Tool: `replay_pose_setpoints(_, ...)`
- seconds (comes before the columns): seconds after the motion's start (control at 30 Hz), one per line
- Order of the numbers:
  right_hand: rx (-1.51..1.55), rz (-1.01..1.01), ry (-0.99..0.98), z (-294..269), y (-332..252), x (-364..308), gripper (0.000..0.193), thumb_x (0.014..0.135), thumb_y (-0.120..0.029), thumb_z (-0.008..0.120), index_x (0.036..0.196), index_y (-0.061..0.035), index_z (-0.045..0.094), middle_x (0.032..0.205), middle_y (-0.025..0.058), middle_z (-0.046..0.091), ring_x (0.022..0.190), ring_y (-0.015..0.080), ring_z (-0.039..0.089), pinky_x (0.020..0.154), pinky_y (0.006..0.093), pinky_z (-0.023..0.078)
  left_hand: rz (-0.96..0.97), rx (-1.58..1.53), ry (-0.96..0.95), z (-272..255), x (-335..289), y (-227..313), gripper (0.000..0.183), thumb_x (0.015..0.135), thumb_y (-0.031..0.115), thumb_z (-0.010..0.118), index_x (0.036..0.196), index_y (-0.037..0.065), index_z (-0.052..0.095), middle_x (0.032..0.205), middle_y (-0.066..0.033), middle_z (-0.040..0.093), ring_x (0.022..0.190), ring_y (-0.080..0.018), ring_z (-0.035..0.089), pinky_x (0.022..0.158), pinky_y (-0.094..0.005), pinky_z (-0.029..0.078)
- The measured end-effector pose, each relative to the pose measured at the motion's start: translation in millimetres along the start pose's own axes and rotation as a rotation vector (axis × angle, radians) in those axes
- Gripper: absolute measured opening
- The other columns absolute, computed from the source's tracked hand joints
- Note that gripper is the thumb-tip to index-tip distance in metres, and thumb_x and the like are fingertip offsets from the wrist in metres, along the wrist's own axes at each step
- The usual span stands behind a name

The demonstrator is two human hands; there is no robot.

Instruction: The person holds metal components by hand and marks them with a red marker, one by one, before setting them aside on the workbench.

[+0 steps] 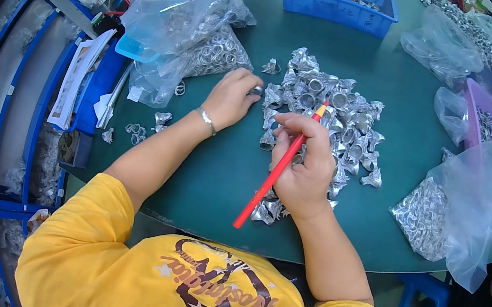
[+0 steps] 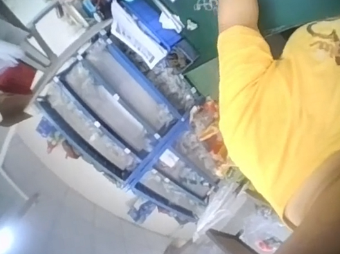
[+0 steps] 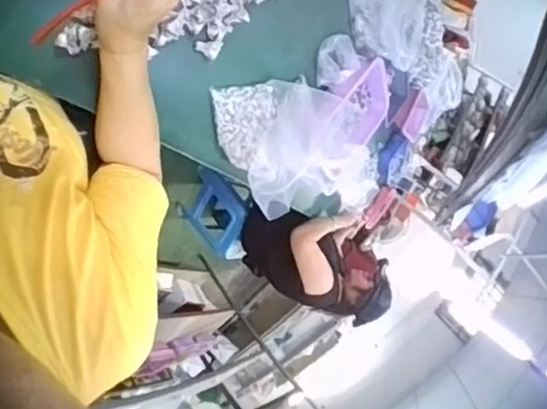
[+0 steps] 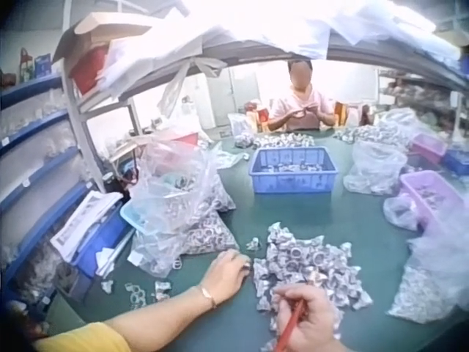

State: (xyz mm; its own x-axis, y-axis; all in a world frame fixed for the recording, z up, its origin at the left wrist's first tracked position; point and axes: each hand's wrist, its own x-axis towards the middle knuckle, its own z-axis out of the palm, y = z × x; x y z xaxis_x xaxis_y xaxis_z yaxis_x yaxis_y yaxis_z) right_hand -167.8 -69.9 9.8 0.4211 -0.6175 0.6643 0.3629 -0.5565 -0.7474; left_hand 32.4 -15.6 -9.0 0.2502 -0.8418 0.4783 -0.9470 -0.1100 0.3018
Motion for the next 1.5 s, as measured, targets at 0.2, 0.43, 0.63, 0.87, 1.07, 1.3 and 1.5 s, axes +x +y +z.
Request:
replay_pose_setpoints(0.2,-0.122,0.119,-0.135,-1,-3,0,0.026,0.079,0.009,0.061,0.102,-0.0013,0.054,0.092,0.0135,0.063,0.078,0.0212,0.064,0.068,0.0300,0.052,-0.255,-0.533,0.042,-26,-31,37,0.015,0.075,0.006,0.076,0.076,0.000,0.062,0.109,-0.0131,0.062,0.083,-0.0156,0.063,0.068,-0.0263,0.051)
replay_pose_setpoints(0.43,-0.077,0.205,-0.183,0,-1,-5,0.022,0.077,0.008,0.062,0.096,-0.0016,0.057,0.083,0.0121,0.062,0.072,0.0233,0.064,0.065,0.0305,0.051,-0.247,-1.192,-0.177,-35,-68,73,0.013,0.088,-0.005,0.058,0.100,-0.004,0.063,0.129,-0.0172,0.050,0.108,-0.0206,0.058,0.091,-0.0318,0.050)
replay_pose_setpoints(0.63,-0.176,0.090,-0.169,2,-1,-2,0.018,0.079,0.007,0.063,0.095,-0.0016,0.058,0.087,0.0115,0.062,0.072,0.0198,0.062,0.064,0.0286,0.050,-0.409,-1.518,-0.028,-25,-73,73,0.028,0.083,-0.010,0.063,0.108,-0.003,0.054,0.116,-0.0128,0.055,0.103,-0.0161,0.059,0.091,-0.0287,0.051)
replay_pose_setpoints(0.87,-0.194,-0.095,-0.134,-10,-15,4,0.023,0.086,0.001,0.054,0.109,0.0037,0.057,0.085,0.0119,0.061,0.072,0.0178,0.057,0.066,0.0277,0.046,-0.349,-1.159,0.018,-32,-72,73,0.038,0.077,-0.006,0.071,0.114,-0.001,0.061,0.106,-0.0070,0.057,0.094,-0.0115,0.059,0.081,-0.0232,0.050)
replay_pose_setpoints(1.07,0.002,0.005,-0.197,-11,-11,-4,0.003,0.079,-0.002,0.060,0.080,-0.0033,0.057,0.070,0.0077,0.058,0.065,0.0207,0.054,0.067,0.0322,0.041,-0.235,-0.879,0.016,-37,-71,72,0.035,0.074,-0.008,0.073,0.107,-0.005,0.063,0.106,-0.0082,0.054,0.092,-0.0123,0.058,0.080,-0.0222,0.048)
replay_pose_setpoints(1.3,-0.071,-0.028,-0.275,-9,-10,-1,0.006,0.076,-0.001,0.062,0.078,-0.0044,0.057,0.068,0.0072,0.057,0.061,0.0227,0.053,0.065,0.0329,0.039,-0.272,-0.841,0.069,-34,-70,72,0.033,0.069,-0.001,0.076,0.101,0.002,0.067,0.096,-0.0070,0.060,0.081,-0.0128,0.061,0.071,-0.0230,0.051)
replay_pose_setpoints(1.5,-0.104,0.047,-0.157,-6,-5,-5,0.005,0.081,0.001,0.060,0.082,-0.0029,0.058,0.073,0.0090,0.058,0.060,0.0237,0.053,0.063,0.0332,0.040,-0.304,-1.046,0.015,-36,-69,75,0.037,0.073,-0.010,0.072,0.107,-0.004,0.062,0.103,-0.0086,0.056,0.092,-0.0127,0.059,0.080,-0.0234,0.050)
